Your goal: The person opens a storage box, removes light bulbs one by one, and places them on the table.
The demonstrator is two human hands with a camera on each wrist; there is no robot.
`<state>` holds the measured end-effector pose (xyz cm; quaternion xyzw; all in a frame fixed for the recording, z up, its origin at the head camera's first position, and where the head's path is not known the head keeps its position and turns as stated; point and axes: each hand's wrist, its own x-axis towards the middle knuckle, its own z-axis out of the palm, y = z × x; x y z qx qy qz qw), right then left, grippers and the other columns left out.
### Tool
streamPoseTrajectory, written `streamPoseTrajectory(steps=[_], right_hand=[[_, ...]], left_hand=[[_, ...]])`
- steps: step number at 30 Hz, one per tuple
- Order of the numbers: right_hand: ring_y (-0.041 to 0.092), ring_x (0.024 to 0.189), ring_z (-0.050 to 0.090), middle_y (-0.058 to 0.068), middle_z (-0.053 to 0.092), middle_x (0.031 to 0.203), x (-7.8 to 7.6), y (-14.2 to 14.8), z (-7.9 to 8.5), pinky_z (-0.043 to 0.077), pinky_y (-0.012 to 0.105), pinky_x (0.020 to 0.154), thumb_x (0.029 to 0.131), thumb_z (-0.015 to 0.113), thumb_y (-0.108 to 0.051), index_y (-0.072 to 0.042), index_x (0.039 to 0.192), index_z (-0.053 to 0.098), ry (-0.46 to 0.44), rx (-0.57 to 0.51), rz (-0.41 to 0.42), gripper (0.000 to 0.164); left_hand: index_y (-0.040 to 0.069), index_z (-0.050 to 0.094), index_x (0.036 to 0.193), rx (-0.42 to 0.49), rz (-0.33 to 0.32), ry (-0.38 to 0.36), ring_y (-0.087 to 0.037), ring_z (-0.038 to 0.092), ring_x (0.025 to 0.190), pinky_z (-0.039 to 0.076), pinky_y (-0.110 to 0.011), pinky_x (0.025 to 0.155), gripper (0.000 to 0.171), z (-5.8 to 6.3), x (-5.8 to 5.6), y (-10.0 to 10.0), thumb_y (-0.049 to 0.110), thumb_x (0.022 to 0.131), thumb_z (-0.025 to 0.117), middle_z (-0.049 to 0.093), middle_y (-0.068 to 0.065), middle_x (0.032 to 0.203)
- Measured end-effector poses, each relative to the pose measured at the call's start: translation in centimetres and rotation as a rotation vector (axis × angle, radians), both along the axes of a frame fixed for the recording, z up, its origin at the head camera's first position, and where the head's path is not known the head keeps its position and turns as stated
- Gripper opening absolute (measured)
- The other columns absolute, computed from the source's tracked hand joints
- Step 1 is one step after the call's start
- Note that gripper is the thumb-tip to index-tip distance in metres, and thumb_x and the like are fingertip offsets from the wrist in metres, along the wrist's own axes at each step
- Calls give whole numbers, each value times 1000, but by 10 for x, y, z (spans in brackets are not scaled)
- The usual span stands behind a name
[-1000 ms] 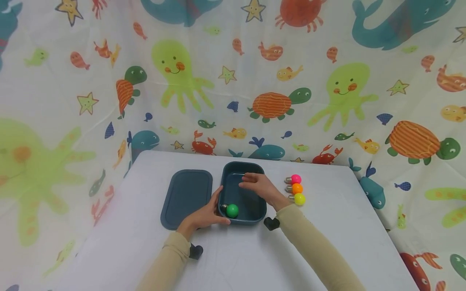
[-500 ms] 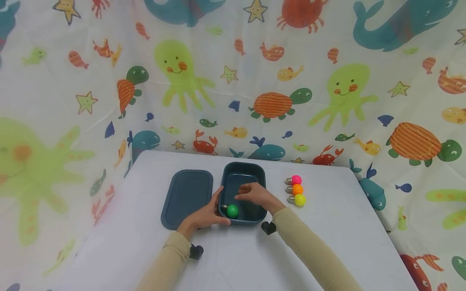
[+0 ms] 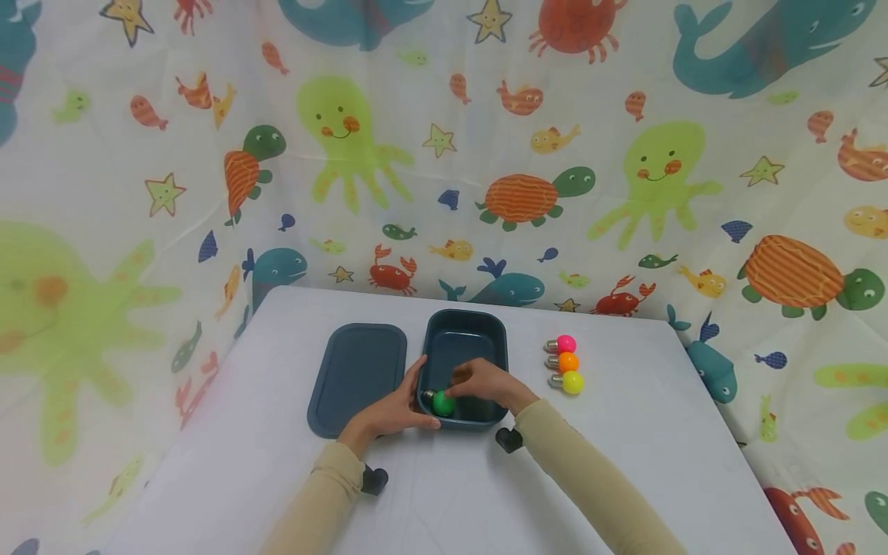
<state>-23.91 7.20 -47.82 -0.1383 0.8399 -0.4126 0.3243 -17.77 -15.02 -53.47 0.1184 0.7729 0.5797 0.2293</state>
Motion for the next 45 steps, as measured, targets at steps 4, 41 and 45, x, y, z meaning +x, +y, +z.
streamPoseTrajectory(steps=[4, 41, 45], right_hand=[[36, 128, 50, 16, 57, 136, 1, -1, -3, 37, 57, 106, 85, 77, -27, 1, 135, 56, -14, 10, 15, 61], [23, 99, 64, 13, 69, 113, 9, -16, -6, 53, 43, 91, 78, 83, -30, 4, 124, 63, 164, 214, 114, 61], [21, 95, 63, 12, 70, 112, 12, -20, -5, 54, 41, 89, 79, 82, -30, 4, 124, 63, 203, 263, 141, 60]], left_hand=[[38, -9, 154, 1, 1, -1, -29, 17, 148, 24, -51, 115, 116, 1, 0, 0, 30, 81, 81, -4, -8, 164], [41, -10, 153, 11, -9, -15, -27, 9, 149, 22, -49, 116, 117, -2, -1, 0, 30, 81, 81, -9, -8, 164], [40, -10, 153, 20, -11, -17, -28, 10, 149, 23, -49, 116, 117, -3, -2, 0, 29, 81, 81, -8, -9, 164]])
